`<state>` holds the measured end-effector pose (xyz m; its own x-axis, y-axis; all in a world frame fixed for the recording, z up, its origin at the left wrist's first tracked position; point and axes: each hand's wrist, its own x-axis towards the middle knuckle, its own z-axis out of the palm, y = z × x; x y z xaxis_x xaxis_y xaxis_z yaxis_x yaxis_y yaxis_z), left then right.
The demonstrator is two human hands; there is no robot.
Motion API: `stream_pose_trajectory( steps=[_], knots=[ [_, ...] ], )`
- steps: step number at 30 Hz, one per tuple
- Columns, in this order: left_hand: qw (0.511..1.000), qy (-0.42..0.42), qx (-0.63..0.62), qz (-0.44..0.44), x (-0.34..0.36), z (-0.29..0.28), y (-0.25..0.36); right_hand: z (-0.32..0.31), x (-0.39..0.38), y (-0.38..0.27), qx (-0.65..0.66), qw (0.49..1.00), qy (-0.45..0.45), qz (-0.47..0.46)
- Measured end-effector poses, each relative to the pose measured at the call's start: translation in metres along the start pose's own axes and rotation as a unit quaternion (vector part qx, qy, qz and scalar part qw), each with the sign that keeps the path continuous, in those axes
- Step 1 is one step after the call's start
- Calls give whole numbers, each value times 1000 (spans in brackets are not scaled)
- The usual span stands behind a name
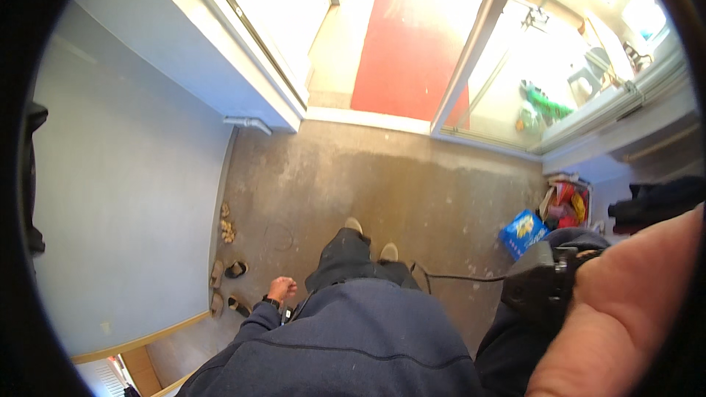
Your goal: The person retrieves a screwdriver and pliers from a cluttered storage area, then returns to a wooden cabinet. They use the screwdriver to pry at the door frame and the pliers to pull out staples or nails from the edge of the cabinet door.
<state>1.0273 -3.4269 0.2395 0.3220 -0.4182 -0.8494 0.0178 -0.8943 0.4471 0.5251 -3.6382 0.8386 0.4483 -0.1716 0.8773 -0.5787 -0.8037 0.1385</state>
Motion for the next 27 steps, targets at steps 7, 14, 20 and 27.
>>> stream_pose_trajectory(
  steps=[7,14,20,27],
  knots=[
    [997,-58,-5,-59,119,32,168,189,-66,162,60,953,-76,287],
    [993,-13,117,23,249,46,450,386,-269,301,-36,830,-336,443],
    [870,-68,390,296,314,101,704,467,-411,355,39,583,-505,636],
    [843,-147,446,263,398,208,877,576,-511,499,146,435,-530,713]
  ],
)
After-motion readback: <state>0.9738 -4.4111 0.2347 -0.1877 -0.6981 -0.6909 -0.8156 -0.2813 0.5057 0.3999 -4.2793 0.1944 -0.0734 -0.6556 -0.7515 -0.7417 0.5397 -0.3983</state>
